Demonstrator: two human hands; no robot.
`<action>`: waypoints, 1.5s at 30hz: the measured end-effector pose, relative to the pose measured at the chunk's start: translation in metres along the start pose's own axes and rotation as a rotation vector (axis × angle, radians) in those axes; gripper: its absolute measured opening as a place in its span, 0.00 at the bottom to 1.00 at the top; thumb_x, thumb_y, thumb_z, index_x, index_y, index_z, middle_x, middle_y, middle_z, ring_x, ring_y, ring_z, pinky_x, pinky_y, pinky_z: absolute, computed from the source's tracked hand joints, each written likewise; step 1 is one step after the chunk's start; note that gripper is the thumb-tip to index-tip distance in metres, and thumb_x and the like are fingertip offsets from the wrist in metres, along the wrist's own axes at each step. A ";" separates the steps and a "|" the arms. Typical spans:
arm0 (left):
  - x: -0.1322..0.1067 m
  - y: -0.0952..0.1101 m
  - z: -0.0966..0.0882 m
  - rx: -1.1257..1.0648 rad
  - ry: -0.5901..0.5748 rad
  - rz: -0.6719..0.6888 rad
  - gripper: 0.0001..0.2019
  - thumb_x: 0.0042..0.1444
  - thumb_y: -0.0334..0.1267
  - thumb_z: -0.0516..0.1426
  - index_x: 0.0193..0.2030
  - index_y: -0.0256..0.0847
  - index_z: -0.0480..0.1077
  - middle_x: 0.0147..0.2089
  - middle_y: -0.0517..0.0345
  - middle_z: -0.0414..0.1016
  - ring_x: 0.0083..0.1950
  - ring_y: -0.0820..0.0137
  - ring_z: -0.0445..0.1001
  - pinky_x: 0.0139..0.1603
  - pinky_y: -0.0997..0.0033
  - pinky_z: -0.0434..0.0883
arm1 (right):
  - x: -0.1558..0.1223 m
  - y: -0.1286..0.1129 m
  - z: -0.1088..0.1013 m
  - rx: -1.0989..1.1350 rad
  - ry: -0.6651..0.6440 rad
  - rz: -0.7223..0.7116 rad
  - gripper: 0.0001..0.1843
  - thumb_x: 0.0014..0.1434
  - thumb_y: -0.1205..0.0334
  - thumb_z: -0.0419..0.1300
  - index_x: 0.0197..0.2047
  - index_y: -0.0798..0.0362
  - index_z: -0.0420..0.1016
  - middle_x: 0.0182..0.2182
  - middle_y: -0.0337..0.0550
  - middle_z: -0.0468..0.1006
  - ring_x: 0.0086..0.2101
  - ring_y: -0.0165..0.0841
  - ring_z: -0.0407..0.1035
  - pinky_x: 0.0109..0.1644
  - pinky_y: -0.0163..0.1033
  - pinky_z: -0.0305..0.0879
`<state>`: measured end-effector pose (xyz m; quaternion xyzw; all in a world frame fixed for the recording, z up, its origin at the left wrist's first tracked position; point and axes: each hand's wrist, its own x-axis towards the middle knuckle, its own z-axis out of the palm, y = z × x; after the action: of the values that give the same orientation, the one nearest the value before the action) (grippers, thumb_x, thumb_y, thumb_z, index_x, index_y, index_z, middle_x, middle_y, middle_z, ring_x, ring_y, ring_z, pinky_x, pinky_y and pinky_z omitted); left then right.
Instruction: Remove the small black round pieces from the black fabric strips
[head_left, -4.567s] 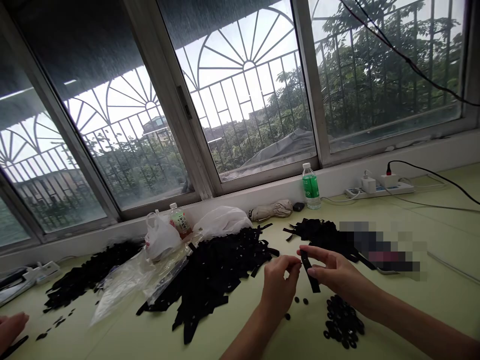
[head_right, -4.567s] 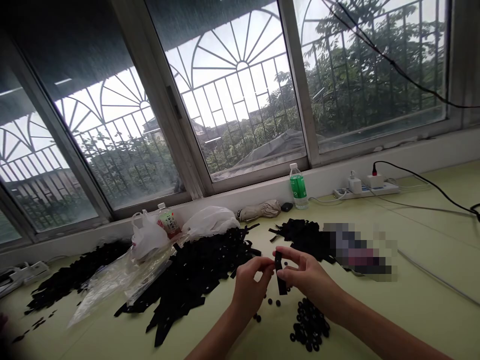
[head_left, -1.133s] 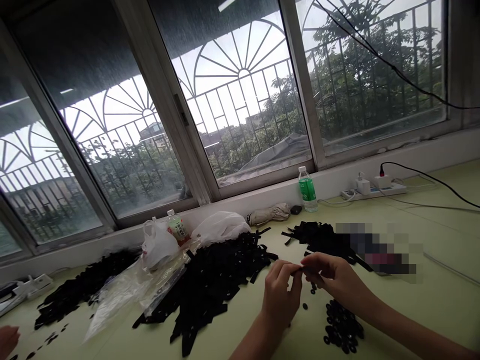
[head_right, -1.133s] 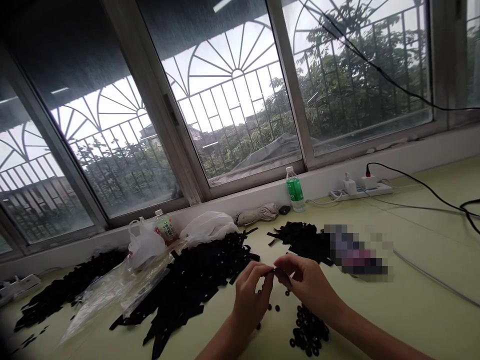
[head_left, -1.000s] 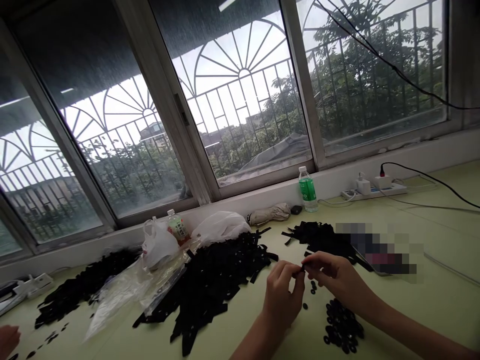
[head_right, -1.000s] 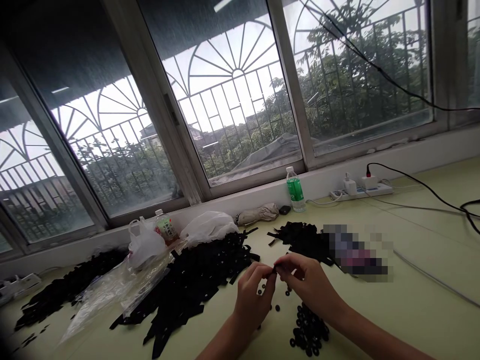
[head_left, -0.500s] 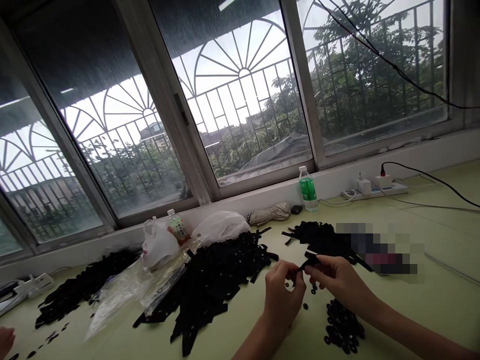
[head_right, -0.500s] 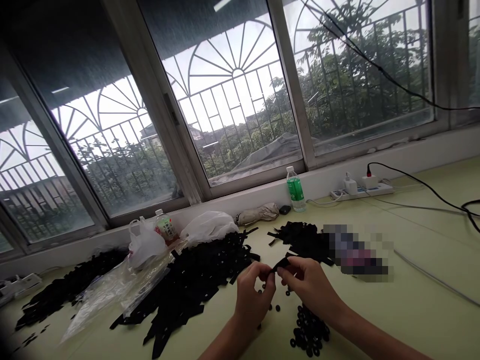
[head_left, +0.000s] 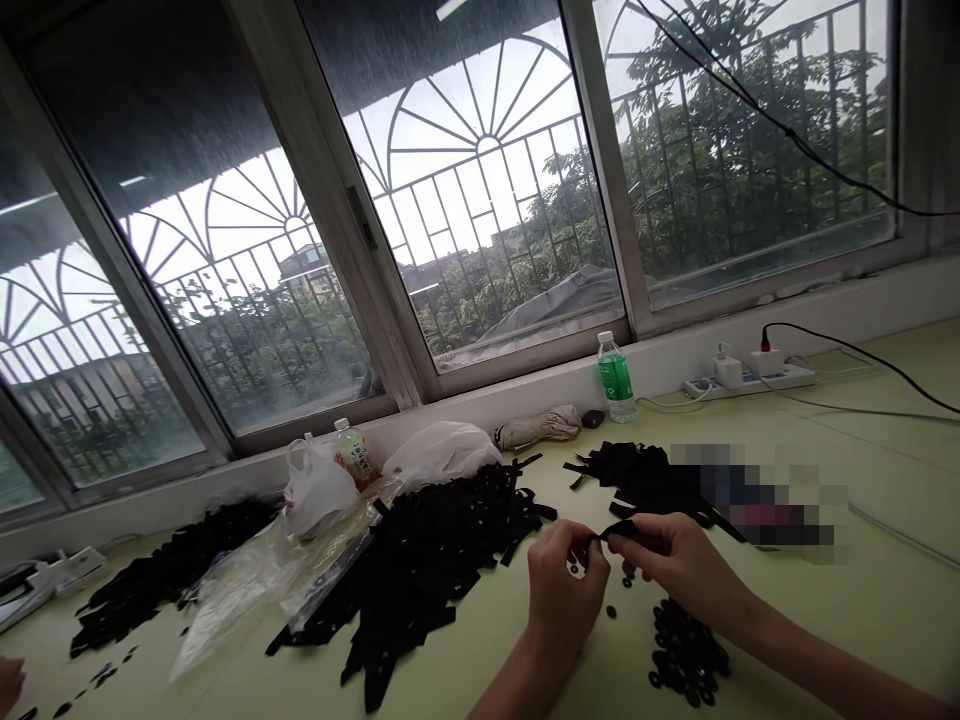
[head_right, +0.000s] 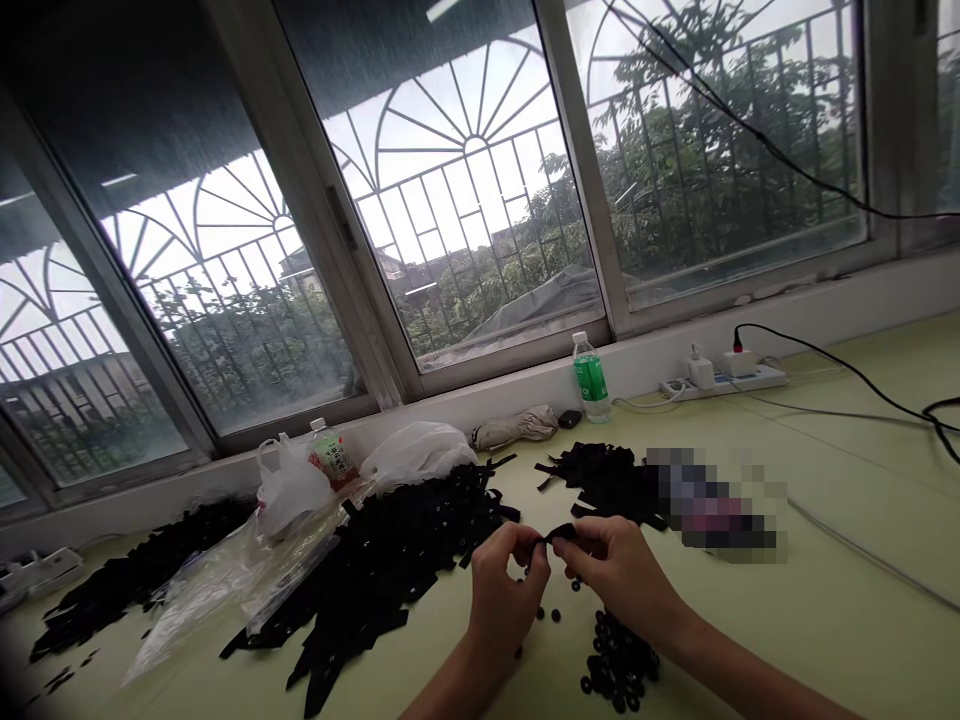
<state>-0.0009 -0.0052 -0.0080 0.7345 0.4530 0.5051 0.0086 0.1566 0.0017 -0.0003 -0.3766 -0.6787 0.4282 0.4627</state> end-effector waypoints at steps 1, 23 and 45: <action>0.000 0.000 0.000 -0.001 -0.003 -0.007 0.05 0.51 0.28 0.53 0.26 0.39 0.66 0.22 0.61 0.67 0.24 0.73 0.65 0.25 0.76 0.62 | 0.000 0.000 0.000 0.004 -0.003 0.008 0.16 0.54 0.49 0.61 0.25 0.53 0.74 0.18 0.39 0.73 0.25 0.36 0.70 0.27 0.36 0.62; -0.002 -0.012 -0.002 0.132 -0.167 0.125 0.05 0.51 0.28 0.50 0.28 0.40 0.59 0.26 0.59 0.65 0.25 0.72 0.64 0.25 0.74 0.58 | 0.000 -0.005 0.001 0.009 -0.018 0.087 0.15 0.53 0.51 0.61 0.25 0.55 0.74 0.18 0.39 0.73 0.21 0.31 0.66 0.23 0.33 0.57; -0.001 -0.012 0.001 0.201 -0.169 0.018 0.06 0.49 0.28 0.52 0.25 0.40 0.59 0.24 0.61 0.64 0.24 0.73 0.62 0.25 0.75 0.57 | 0.001 0.003 0.002 -0.058 0.001 0.097 0.20 0.55 0.46 0.58 0.24 0.55 0.74 0.18 0.41 0.74 0.22 0.32 0.67 0.24 0.34 0.60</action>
<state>-0.0075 0.0017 -0.0150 0.7757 0.4924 0.3935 -0.0316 0.1547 0.0030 -0.0030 -0.4225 -0.6717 0.4302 0.4304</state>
